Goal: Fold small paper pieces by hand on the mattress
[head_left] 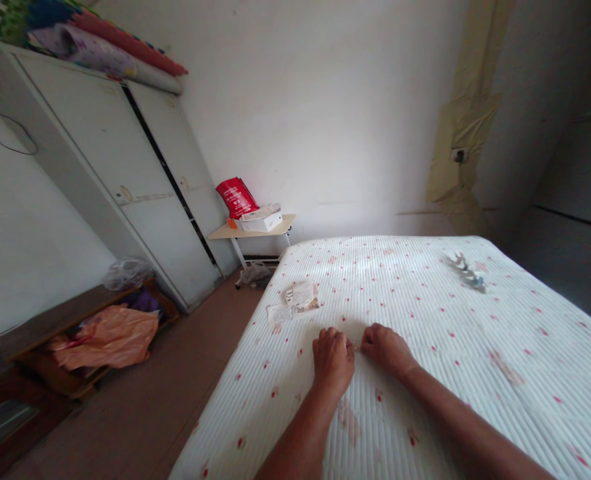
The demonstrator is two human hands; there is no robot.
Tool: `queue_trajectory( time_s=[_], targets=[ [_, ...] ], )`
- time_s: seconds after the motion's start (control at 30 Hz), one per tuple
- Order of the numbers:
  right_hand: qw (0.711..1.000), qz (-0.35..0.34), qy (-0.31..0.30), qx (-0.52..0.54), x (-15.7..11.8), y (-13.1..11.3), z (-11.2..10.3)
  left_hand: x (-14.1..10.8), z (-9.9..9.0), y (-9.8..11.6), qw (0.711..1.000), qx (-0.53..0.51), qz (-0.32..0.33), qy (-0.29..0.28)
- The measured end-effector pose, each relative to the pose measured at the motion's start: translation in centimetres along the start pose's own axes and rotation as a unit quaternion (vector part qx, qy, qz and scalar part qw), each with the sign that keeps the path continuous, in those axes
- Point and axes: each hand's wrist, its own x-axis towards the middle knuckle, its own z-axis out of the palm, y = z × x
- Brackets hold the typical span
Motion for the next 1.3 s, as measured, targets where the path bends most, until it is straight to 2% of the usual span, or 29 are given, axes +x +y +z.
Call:
queue_trajectory(
  time_s=[0.17,0.43,0.53,0.7,0.83,0.97,1.3],
  targets=[
    [1.000,-0.007,-0.014,0.006,0.1,0.1,-0.3,0.0,-0.1,0.4,1.000,0.013,-0.017,-0.006],
    [1.000,0.018,-0.014,0.007,0.1,-0.6,-0.6,0.3,0.1,0.6,0.999,0.000,-0.039,0.019],
    [1.000,0.027,-0.010,0.005,0.2,-0.6,-0.2,0.5,0.3,0.1,0.998,-0.019,-0.048,0.025],
    [1.000,0.016,-0.008,-0.002,0.2,-0.3,0.1,0.6,0.5,-1.7,0.994,-0.106,0.001,0.029],
    [1.000,0.021,-0.014,-0.003,0.2,-0.4,-0.1,0.4,0.3,-2.3,0.990,-0.138,-0.001,0.029],
    [0.999,0.029,-0.025,-0.001,0.2,-0.6,-0.4,0.5,0.2,-1.9,0.992,-0.121,-0.009,0.024],
    [0.999,0.038,-0.029,-0.007,0.3,-0.7,-0.4,1.3,-0.4,-0.6,0.997,-0.020,-0.067,-0.041]
  ],
)
